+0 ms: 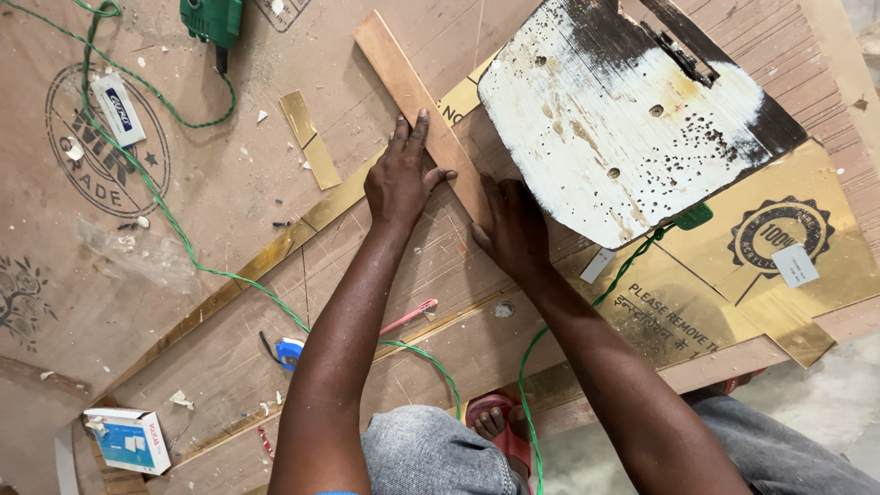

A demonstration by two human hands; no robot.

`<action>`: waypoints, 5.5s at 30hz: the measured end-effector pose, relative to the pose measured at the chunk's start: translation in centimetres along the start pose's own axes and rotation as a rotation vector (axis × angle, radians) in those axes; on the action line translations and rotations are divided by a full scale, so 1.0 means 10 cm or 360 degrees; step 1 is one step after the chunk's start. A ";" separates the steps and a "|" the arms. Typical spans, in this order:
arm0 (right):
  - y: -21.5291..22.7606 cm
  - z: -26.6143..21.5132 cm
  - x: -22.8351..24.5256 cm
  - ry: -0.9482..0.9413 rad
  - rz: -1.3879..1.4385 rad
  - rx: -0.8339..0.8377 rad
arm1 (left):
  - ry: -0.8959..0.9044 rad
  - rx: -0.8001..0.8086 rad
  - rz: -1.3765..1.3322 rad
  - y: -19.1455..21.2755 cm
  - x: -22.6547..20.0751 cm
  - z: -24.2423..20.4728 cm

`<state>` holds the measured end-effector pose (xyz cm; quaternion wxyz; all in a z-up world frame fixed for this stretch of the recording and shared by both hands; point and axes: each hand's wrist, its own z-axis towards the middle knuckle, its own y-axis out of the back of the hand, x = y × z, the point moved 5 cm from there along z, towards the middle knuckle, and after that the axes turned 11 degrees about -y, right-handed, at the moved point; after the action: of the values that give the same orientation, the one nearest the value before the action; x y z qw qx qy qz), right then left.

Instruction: The person measures and marks a wooden plank with a tape measure and pencil, then uses a green handheld electric sander to cut along the marked lines. The person repeats this process multiple times, creating several smaller wooden pieces.

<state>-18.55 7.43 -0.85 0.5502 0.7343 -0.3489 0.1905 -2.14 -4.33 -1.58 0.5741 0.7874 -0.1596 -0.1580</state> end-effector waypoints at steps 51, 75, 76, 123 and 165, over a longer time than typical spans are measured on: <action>2.24 -0.11 -0.97 -0.0909 0.3314 0.0038 | 0.0222 0.0537 -0.0177 0.29 -0.15 0.14; 1.66 -0.19 0.05 0.0070 0.0890 -0.0103 | 0.0150 0.0478 -0.0294 0.17 -0.12 0.16; 1.63 -0.20 0.04 0.0058 0.0913 -0.0093 | 0.0152 0.0468 -0.0284 0.18 -0.11 0.15; 1.25 -0.09 -0.29 -0.0501 0.0985 0.0275 | 0.0119 0.0476 -0.0198 0.14 -0.12 0.18; 1.19 0.29 -0.01 -0.0389 0.1103 0.0299 | 0.0041 0.0385 0.0015 -0.05 -0.10 0.23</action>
<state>-27.56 2.97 6.21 0.3376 0.6373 -0.6207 0.3075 -3.99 -5.66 -2.66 0.4775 0.8522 -0.1738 -0.1246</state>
